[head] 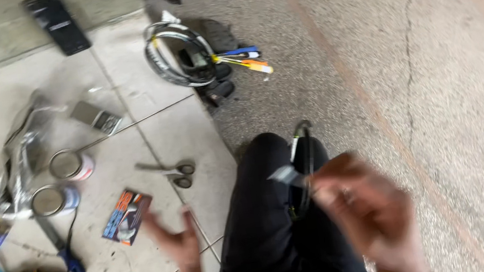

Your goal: The person sits on the floor and uses a screwdriver to scrape the frame of a badminton racket. They then use scissors to cut a piece of string from a plastic bag and prepare it for use.

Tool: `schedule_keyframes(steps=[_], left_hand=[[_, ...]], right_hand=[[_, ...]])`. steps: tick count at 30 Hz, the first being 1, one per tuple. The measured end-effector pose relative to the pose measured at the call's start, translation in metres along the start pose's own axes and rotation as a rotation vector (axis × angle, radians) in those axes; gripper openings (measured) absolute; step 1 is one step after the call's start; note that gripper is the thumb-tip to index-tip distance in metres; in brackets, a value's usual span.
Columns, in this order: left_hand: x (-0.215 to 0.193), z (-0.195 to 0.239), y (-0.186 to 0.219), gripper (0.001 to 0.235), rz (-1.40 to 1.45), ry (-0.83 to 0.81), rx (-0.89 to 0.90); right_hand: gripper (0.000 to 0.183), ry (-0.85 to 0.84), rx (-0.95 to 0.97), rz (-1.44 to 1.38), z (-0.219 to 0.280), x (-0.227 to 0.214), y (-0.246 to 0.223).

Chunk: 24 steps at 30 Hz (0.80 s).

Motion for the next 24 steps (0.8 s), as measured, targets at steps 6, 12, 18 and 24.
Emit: schedule_keyframes(steps=[6,12,18,24], left_hand=[[0.148,0.005,0.194,0.093,0.599,-0.766,-0.077],[0.205,0.017,0.215,0.109,0.927,-0.768,-0.132],[0.211,0.024,0.234,0.117,0.845,-0.859,-0.011],[0.211,0.027,0.239,0.123,0.738,-0.927,0.071]], right_hand=[[0.022,0.239,0.127,0.188,0.007,-0.124,0.08],[0.015,0.238,0.127,0.154,0.017,-0.147,0.143],[0.014,0.195,-0.036,0.187,0.003,-0.138,0.161],[0.016,0.165,-0.153,0.268,-0.004,-0.146,0.179]])
Point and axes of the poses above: each hand's wrist, its own z-axis away from the middle knuckle, its own x-axis out of the palm, y = z × x, the point moved 4 cm from there along -z, towards the middle knuckle, and after that the axes turned 3 degrees about -z, right-handed, at the moved point
